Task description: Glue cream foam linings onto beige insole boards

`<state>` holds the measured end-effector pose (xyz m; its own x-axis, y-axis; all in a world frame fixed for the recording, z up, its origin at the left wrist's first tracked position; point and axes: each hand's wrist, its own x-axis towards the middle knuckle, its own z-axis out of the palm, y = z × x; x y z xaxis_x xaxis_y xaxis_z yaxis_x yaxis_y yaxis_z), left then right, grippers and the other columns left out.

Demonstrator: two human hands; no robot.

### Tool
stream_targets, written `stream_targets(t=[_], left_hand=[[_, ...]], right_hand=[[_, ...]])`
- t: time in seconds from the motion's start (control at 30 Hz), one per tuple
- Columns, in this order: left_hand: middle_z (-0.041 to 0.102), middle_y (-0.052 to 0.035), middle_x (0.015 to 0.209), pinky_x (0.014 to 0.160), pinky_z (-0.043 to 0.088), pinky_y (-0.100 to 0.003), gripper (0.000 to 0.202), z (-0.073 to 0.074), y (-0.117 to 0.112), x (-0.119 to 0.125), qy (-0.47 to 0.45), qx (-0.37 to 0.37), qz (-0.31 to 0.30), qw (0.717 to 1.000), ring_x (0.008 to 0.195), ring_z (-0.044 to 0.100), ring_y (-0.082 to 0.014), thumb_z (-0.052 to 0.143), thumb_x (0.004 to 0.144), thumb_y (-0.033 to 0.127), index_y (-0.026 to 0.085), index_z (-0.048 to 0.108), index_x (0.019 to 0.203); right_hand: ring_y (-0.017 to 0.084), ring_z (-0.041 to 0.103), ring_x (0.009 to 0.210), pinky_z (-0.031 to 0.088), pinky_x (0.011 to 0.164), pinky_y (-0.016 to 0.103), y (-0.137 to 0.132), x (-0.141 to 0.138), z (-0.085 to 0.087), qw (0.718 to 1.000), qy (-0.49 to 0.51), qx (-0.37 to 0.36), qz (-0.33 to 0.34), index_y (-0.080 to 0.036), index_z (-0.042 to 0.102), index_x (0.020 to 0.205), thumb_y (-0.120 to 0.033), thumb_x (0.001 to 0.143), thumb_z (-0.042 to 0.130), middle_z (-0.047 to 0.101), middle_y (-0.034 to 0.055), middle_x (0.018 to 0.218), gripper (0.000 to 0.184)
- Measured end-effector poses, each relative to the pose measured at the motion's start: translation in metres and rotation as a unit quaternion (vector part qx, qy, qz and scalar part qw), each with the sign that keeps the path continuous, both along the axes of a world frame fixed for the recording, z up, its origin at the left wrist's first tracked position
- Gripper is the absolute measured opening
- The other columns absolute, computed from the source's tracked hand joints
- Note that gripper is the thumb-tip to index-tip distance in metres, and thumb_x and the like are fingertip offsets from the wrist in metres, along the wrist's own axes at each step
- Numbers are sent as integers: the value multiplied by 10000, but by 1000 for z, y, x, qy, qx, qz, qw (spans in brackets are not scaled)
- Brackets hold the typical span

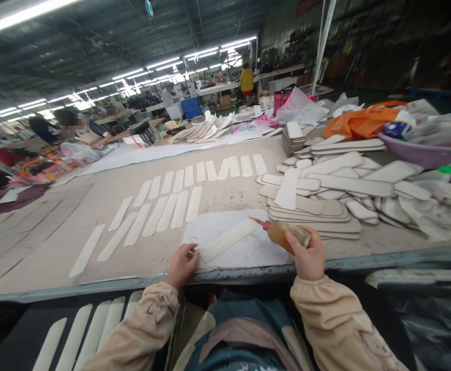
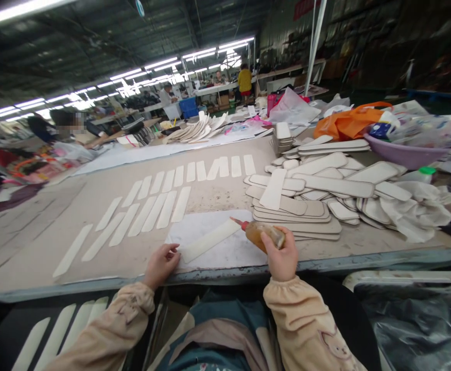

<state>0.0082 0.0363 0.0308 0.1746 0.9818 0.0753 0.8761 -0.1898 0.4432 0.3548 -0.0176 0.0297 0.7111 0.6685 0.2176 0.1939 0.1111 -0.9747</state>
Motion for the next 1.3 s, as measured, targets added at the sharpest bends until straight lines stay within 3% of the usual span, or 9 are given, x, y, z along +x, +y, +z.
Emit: stream_targets(t=[0.1, 0.3, 0.4, 0.57, 0.77, 0.93, 1.17, 1.23, 1.3], left_hand=[[658, -32, 800, 701, 463, -249, 246, 11, 11, 1, 39, -38, -15, 998, 691, 600, -133, 552, 734, 269, 170, 665, 930], [694, -53, 810, 739, 417, -274, 196, 22, 23, 8, 100, -87, -34, 991, 780, 610, -182, 556, 728, 291, 182, 707, 787], [706, -46, 797, 728, 401, -271, 196, 25, 27, 11, 121, -109, -36, 986, 783, 619, -185, 546, 728, 289, 192, 713, 766], [679, -52, 670, 693, 392, -282, 173, 27, 33, 18, 137, -140, -30, 980, 705, 607, -188, 536, 692, 241, 179, 695, 666], [620, -20, 558, 616, 430, -258, 81, 40, 36, 30, 54, -205, 0, 977, 620, 604, -159, 545, 633, 174, 161, 620, 603], [600, -2, 542, 545, 469, -227, 40, 83, 66, 53, -102, -248, 14, 963, 587, 621, -140, 571, 650, 179, 148, 589, 668], [616, -18, 621, 698, 524, -262, 62, 169, 157, 89, -282, -169, 29, 944, 647, 626, -116, 611, 678, 147, 124, 554, 677], [621, -25, 648, 733, 526, -271, 61, 184, 177, 92, -313, -145, 31, 938, 673, 632, -118, 608, 693, 136, 117, 550, 696], [623, -29, 672, 751, 527, -277, 67, 189, 190, 90, -329, -127, 37, 935, 700, 638, -123, 610, 706, 137, 113, 547, 712]], right_hand=[[174, 565, 762, 475, 713, 321, 0, 4, 0, 999, -31, 10, -16, -195, 551, 992, -437, 697, 697, 592, 17, 893, 409], [229, 543, 878, 450, 820, 394, 7, -3, -7, 971, -239, 15, -16, -182, 557, 984, -397, 755, 630, 588, 67, 930, 322], [231, 542, 880, 455, 818, 396, 11, -9, -12, 964, -266, 20, 8, -189, 549, 985, -380, 770, 618, 586, 69, 920, 295], [227, 549, 918, 456, 836, 394, 5, -21, -10, 965, -246, 24, 89, -206, 543, 997, -364, 770, 618, 585, 63, 968, 287], [206, 574, 832, 474, 787, 369, -3, -5, 2, 996, -81, 5, 34, -195, 559, 1002, -439, 726, 652, 604, 45, 947, 380], [177, 561, 736, 485, 686, 321, -2, 12, 4, 997, 54, 30, -36, -184, 570, 979, -460, 637, 727, 600, 15, 847, 466], [164, 553, 695, 493, 658, 314, -1, 13, 3, 990, 120, 69, -35, -176, 578, 994, -459, 583, 761, 593, 17, 812, 532], [163, 553, 698, 496, 656, 314, -1, 15, 4, 989, 122, 70, -38, -176, 581, 996, -452, 589, 762, 592, 18, 814, 525], [164, 554, 705, 498, 651, 312, 0, 16, 4, 989, 121, 76, -39, -176, 583, 992, -444, 595, 762, 593, 19, 820, 512]])
